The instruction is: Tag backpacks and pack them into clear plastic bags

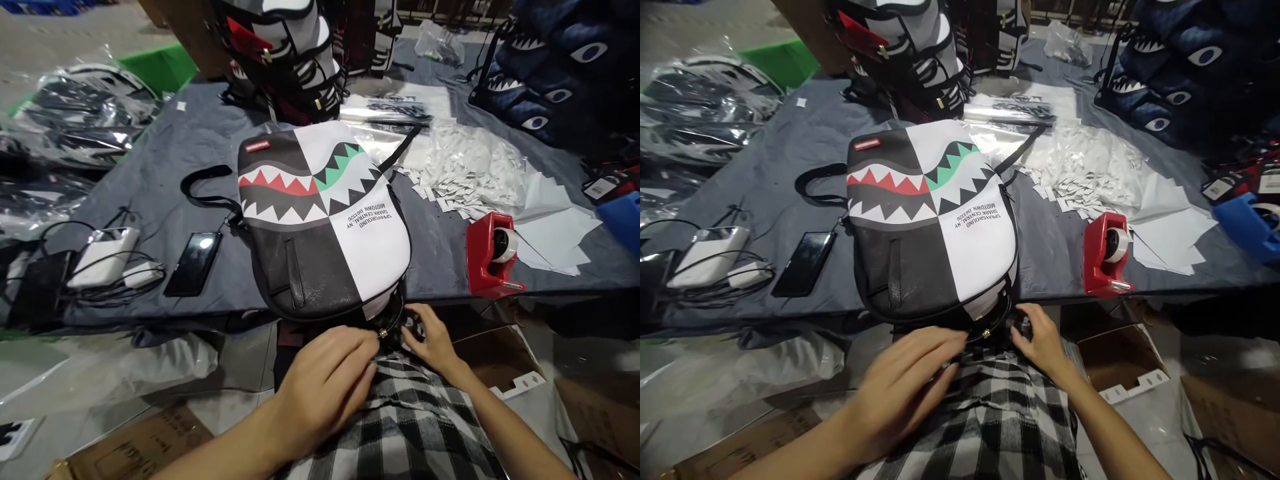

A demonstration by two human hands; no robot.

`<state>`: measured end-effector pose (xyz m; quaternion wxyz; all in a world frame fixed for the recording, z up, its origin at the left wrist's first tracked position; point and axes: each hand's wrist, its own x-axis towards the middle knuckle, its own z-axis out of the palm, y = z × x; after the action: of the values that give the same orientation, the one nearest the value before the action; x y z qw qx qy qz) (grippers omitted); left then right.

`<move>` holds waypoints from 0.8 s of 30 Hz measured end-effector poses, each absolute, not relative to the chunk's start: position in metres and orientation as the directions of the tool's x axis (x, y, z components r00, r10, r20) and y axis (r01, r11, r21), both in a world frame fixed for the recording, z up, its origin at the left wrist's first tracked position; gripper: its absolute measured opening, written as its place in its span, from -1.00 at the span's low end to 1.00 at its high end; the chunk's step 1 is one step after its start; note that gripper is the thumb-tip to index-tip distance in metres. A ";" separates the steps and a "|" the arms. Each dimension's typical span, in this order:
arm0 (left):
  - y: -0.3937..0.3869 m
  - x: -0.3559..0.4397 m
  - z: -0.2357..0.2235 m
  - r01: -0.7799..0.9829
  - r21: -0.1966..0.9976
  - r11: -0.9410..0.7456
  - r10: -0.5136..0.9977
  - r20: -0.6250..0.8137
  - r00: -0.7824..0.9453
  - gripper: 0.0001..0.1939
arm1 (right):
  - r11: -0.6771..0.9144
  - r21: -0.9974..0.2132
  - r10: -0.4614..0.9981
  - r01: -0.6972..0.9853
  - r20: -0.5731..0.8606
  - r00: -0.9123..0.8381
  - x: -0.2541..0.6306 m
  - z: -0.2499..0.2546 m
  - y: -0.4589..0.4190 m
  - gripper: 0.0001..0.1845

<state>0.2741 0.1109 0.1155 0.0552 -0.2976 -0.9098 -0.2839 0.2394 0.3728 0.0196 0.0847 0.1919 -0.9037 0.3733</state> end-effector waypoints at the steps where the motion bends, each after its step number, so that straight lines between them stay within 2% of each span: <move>1: 0.117 0.269 0.111 0.588 0.476 0.655 0.549 0.235 -0.802 -0.74 | 0.644 -0.658 -0.278 -0.389 0.273 -0.921 0.240 0.009 0.363 -0.63; 3: 0.135 0.256 0.102 0.576 0.455 0.680 0.617 0.070 -0.784 -0.74 | 0.656 -0.669 -0.248 -0.349 0.246 -0.937 0.238 -0.008 0.348 -0.61; 6: 0.166 0.235 0.094 0.483 0.401 0.778 0.597 -0.236 -0.767 -0.74 | 0.673 -0.664 -0.210 -0.327 0.253 -0.944 0.230 -0.022 0.337 -0.67; 8: 0.181 0.224 0.095 0.454 0.379 0.806 0.576 -0.328 -0.749 -0.74 | 0.689 -0.638 -0.202 -0.344 0.288 -0.936 0.225 -0.024 0.337 -0.67; 11: 0.190 0.214 0.103 0.436 0.382 0.815 0.563 -0.344 -0.751 -0.71 | 0.771 -0.536 -0.202 -0.344 0.306 -0.930 0.216 -0.019 0.343 -0.65; 13: 0.190 0.209 0.110 0.399 0.414 0.818 0.540 -0.315 -0.781 -0.70 | 0.802 -0.489 -0.221 -0.343 0.289 -0.931 0.209 -0.012 0.350 -0.71; 16: 0.188 0.198 0.119 0.295 0.516 0.804 0.483 -0.280 -0.830 -0.69 | 0.770 -0.502 -0.268 -0.394 0.306 -0.914 0.202 -0.002 0.360 -0.78; 20: 0.195 0.179 0.121 0.157 0.712 0.684 0.473 -0.269 -0.839 -0.67 | 0.738 -0.528 -0.297 -0.419 0.303 -0.906 0.208 -0.003 0.357 -0.72; 24: 0.208 0.166 0.117 0.153 0.698 0.699 0.424 -0.234 -0.875 -0.69 | 0.748 -0.516 -0.370 -0.417 0.198 -0.908 0.211 -0.013 0.345 -0.73</move>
<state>0.1660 0.2076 0.1172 -0.1924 -0.1600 -0.9014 -0.3532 0.2112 0.3448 -0.0128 0.0416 0.2108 -0.9339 0.2857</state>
